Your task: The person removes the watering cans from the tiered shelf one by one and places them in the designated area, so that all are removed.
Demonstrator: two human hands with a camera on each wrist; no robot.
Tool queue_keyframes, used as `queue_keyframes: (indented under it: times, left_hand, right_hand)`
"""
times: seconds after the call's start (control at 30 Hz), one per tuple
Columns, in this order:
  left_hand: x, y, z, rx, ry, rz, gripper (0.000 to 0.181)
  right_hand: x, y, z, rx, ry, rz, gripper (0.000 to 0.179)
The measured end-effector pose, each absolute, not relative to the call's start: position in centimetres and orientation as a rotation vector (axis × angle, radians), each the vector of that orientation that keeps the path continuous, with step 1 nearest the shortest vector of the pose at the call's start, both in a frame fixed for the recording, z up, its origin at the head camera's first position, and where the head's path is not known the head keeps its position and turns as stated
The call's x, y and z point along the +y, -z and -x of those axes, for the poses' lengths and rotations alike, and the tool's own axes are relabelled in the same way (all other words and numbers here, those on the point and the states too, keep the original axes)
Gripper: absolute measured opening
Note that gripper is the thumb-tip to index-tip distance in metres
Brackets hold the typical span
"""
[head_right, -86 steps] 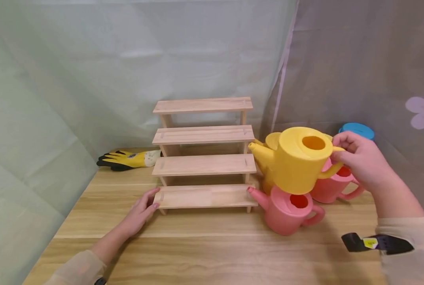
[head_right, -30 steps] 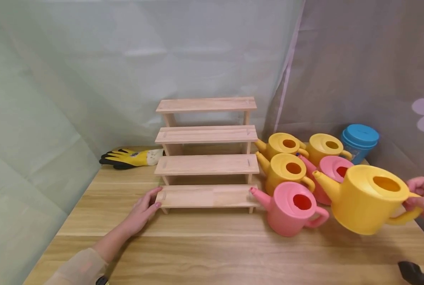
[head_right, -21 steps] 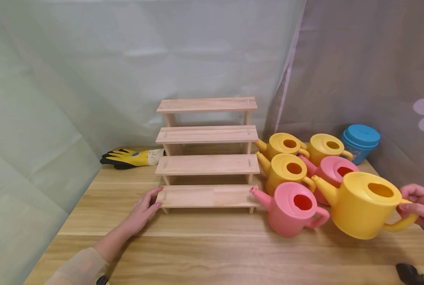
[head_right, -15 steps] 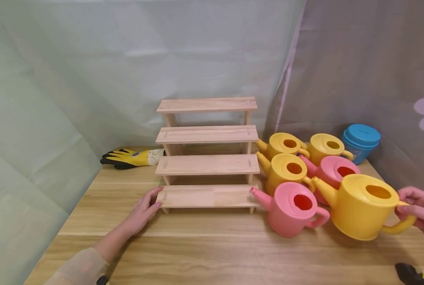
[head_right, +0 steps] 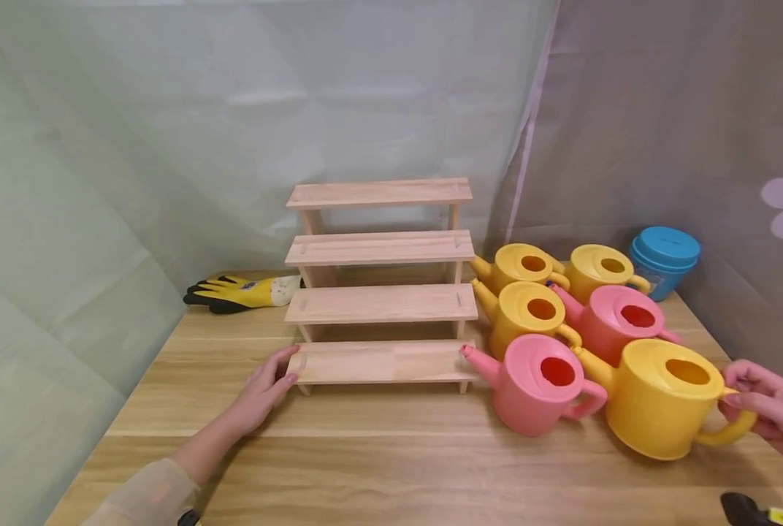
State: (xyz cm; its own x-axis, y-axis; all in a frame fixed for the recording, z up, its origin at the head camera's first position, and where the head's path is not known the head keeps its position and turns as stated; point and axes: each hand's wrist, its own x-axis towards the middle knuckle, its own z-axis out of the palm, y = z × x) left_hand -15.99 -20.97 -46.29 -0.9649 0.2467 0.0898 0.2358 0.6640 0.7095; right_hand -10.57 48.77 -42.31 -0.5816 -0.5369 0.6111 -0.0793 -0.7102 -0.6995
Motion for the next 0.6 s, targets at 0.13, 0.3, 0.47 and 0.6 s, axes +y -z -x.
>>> queue_keyframes:
  times: [0.13,0.3,0.47,0.6]
  left_hand:
    - [-20.9,46.2,16.0,2.847,-1.216,-0.405,0.052]
    - [-21.0,46.2,16.0,2.845,-1.217,-0.399,0.053]
    - [-21.0,46.3,16.0,2.845,-1.215,-0.391,0.053]
    - [-21.0,46.3,15.9,2.841,-1.211,-0.389,0.053]
  right_hand:
    - [49.6,43.0,9.6,1.101,2.408,1.082,0.031]
    - [50.5,43.6,8.7,1.298,2.435,0.923,0.045]
    - [50.7,43.5,8.1,1.670,2.339,0.816,0.070]
    - [50.5,43.5,7.8,1.787,2.285,0.770,0.075]
